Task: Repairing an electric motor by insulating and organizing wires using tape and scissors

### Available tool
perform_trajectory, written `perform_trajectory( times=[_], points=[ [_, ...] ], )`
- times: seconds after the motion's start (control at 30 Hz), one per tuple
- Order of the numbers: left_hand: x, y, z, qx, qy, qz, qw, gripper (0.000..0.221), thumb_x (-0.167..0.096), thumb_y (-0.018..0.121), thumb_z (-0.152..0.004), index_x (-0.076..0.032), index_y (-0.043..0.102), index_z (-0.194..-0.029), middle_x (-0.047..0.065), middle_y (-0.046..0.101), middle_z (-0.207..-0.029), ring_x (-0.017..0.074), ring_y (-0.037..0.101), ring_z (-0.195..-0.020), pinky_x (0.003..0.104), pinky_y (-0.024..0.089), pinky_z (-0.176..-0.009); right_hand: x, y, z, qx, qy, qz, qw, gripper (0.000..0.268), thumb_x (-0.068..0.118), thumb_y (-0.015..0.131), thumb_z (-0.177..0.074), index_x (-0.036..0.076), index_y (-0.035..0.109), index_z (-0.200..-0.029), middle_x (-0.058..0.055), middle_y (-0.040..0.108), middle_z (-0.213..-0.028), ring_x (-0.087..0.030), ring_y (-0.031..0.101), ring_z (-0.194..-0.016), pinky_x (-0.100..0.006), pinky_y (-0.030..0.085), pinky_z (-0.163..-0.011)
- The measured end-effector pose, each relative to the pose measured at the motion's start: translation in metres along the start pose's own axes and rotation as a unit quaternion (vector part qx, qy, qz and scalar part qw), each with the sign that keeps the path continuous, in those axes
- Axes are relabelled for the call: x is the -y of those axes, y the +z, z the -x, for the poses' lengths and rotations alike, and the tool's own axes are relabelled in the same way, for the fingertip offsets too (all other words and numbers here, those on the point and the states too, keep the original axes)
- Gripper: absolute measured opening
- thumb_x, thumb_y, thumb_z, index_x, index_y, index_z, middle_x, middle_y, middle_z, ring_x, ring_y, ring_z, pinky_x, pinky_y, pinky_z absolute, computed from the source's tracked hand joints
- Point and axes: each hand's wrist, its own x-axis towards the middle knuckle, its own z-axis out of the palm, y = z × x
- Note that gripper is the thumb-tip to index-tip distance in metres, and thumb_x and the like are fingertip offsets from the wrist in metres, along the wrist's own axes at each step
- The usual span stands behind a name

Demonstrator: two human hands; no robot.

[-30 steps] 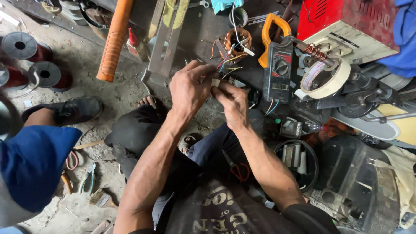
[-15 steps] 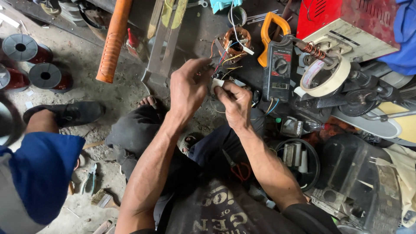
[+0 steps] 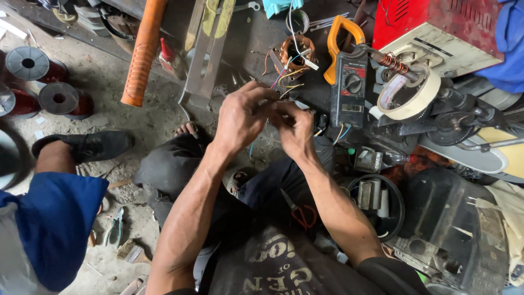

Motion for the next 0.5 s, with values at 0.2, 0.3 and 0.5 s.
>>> perform_trajectory(
  times=[0.2, 0.3, 0.5],
  points=[
    [-0.010, -0.002, 0.001, 0.017, 0.034, -0.065, 0.997, 0.012, -0.014, 0.070, -0.097, -0.018, 0.075, -0.107, 0.004, 0.072, -0.105, 0.0391, 0.071, -0.086, 0.052, 0.058, -0.072, -0.026, -0.014, 0.016, -0.093, -0.011, 0.005, 0.996, 0.013, 0.004, 0.067, -0.098, 0.004, 0.075, -0.107, -0.011, 0.072, -0.077, -0.017, 0.070, -0.067, -0.033, 0.058, -0.055],
    [-0.018, -0.005, 0.002, 0.017, 0.042, -0.062, 0.997, 0.012, -0.015, 0.067, -0.099, -0.017, 0.073, -0.109, 0.005, 0.071, -0.104, 0.0414, 0.071, -0.087, 0.054, 0.058, -0.074, -0.008, -0.021, 0.020, -0.114, -0.041, 0.000, 0.993, 0.016, 0.007, 0.061, -0.103, 0.001, 0.072, -0.113, -0.011, 0.069, -0.074, -0.015, 0.066, -0.063, -0.030, 0.055, -0.054],
    [-0.019, -0.004, 0.000, 0.021, 0.051, -0.036, 0.998, 0.008, -0.015, 0.065, -0.101, -0.016, 0.070, -0.108, 0.006, 0.069, -0.101, 0.0409, 0.071, -0.089, 0.053, 0.058, -0.074, -0.002, -0.027, 0.009, -0.074, -0.084, -0.017, 0.994, 0.020, 0.006, 0.069, -0.100, -0.001, 0.072, -0.118, -0.017, 0.070, -0.078, -0.016, 0.064, -0.056, -0.030, 0.054, -0.047]
  ],
)
